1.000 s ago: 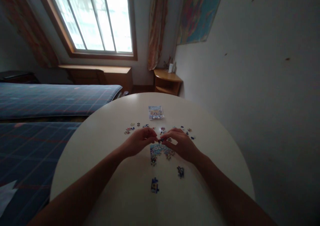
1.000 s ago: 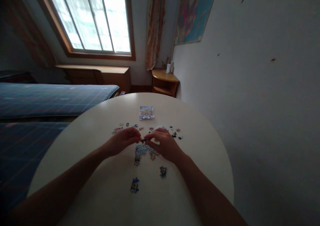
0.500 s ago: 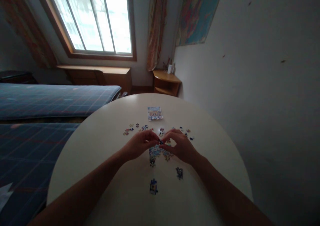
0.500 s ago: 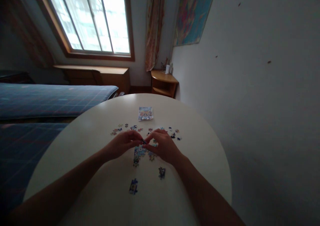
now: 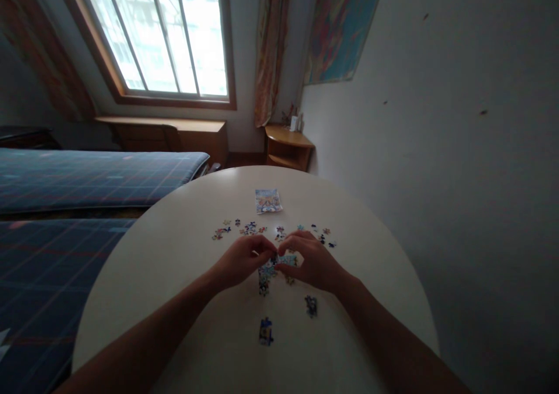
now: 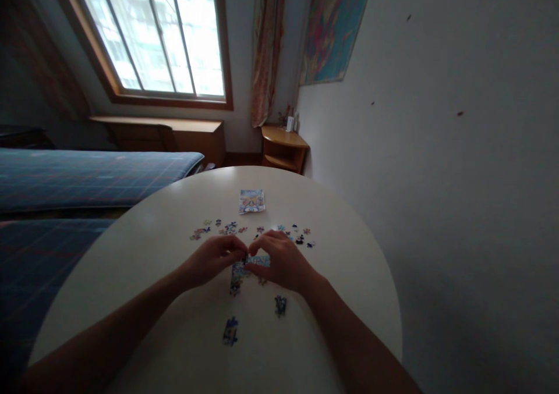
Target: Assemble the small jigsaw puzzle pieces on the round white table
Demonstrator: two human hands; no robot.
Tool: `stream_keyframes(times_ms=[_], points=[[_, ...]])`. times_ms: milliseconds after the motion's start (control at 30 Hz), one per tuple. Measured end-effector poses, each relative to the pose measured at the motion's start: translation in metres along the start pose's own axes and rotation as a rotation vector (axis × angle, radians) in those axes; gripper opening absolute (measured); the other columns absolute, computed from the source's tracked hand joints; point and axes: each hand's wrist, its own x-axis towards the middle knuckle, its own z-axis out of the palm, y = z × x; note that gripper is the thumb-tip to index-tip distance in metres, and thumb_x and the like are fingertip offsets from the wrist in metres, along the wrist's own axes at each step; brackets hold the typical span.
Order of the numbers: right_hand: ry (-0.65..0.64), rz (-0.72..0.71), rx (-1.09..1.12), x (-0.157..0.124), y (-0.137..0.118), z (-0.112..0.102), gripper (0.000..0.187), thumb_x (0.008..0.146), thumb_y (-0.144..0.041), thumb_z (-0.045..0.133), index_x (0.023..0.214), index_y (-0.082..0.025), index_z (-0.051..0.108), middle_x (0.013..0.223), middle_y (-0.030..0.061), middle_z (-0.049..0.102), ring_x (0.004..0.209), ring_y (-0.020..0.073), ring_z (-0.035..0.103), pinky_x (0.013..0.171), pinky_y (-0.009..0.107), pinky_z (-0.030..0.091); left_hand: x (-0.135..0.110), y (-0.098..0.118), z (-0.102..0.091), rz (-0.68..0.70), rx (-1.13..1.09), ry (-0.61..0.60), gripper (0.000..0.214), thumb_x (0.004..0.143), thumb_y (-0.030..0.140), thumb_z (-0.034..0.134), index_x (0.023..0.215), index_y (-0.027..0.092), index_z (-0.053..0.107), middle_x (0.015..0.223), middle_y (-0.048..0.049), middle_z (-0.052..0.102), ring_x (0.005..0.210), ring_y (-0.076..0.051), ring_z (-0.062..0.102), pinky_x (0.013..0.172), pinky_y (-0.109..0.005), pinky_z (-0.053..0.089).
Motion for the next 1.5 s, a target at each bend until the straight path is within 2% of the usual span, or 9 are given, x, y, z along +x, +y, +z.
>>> stream_keyframes(times_ms=[200, 433, 700, 967, 1300, 1500], points=[[0.014, -0.038, 0.001, 0.0019, -0.0022, 0.0014, 0.029, 0.082, -0.032, 0.077, 0.104, -0.022, 0.062, 0.093, 0.0029, 0.073, 0.092, 0.0197, 0.065, 0.087, 0.036, 0.044, -0.0006, -0.0026, 0.0047, -0.021, -0.168, -0.032, 0.025, 0.082, 0.036, 0.07, 0.09, 0.014, 0.063, 0.085, -0.0062, 0.071, 0.074, -0.015, 0.066, 0.068, -0.027, 0.052], [0.022, -0.048, -0.032, 0.0009, 0.0008, 0.002, 0.02, 0.085, -0.04, 0.072, 0.091, -0.022, 0.066, 0.09, 0.0038, 0.073, 0.092, 0.0205, 0.065, 0.085, 0.035, 0.045, 0.0, -0.0037, 0.0058, -0.047, -0.262, -0.057, 0.028, 0.082, 0.038, 0.072, 0.092, 0.014, 0.061, 0.077, -0.0032, 0.07, 0.07, -0.014, 0.066, 0.067, -0.027, 0.051], [0.068, -0.056, -0.067, 0.0012, 0.0022, 0.0024, 0.026, 0.083, -0.046, 0.073, 0.086, -0.021, 0.066, 0.085, 0.0038, 0.073, 0.089, 0.0203, 0.065, 0.083, 0.035, 0.045, 0.0006, -0.0044, 0.0065, -0.031, -0.253, -0.045, 0.026, 0.083, 0.038, 0.069, 0.088, 0.014, 0.062, 0.072, -0.0004, 0.066, 0.066, -0.012, 0.062, 0.063, -0.024, 0.048], [0.098, -0.044, -0.079, 0.0012, 0.0021, -0.0003, 0.028, 0.084, -0.048, 0.072, 0.084, -0.021, 0.067, 0.082, 0.0036, 0.073, 0.084, 0.0193, 0.065, 0.081, 0.035, 0.045, -0.0007, -0.0002, 0.0014, 0.023, -0.176, -0.049, 0.022, 0.082, 0.035, 0.069, 0.087, 0.014, 0.064, 0.08, -0.003, 0.069, 0.071, -0.013, 0.064, 0.069, -0.027, 0.053], [0.071, -0.072, -0.067, 0.0012, 0.0034, -0.001, 0.022, 0.086, -0.043, 0.071, 0.091, -0.022, 0.068, 0.084, 0.0029, 0.073, 0.087, 0.0189, 0.065, 0.083, 0.035, 0.046, -0.0011, 0.0009, -0.0008, -0.01, -0.095, -0.016, 0.023, 0.081, 0.036, 0.07, 0.084, 0.014, 0.066, 0.073, -0.0017, 0.068, 0.064, -0.011, 0.06, 0.061, -0.023, 0.049], [0.062, -0.09, -0.074, 0.0004, 0.0048, -0.0016, 0.021, 0.086, -0.042, 0.071, 0.095, -0.023, 0.069, 0.085, 0.0026, 0.073, 0.088, 0.0187, 0.065, 0.084, 0.035, 0.047, 0.0002, -0.0005, -0.0017, -0.001, -0.079, -0.006, 0.021, 0.08, 0.035, 0.069, 0.082, 0.014, 0.066, 0.072, -0.0022, 0.068, 0.063, -0.011, 0.06, 0.062, -0.024, 0.049]])
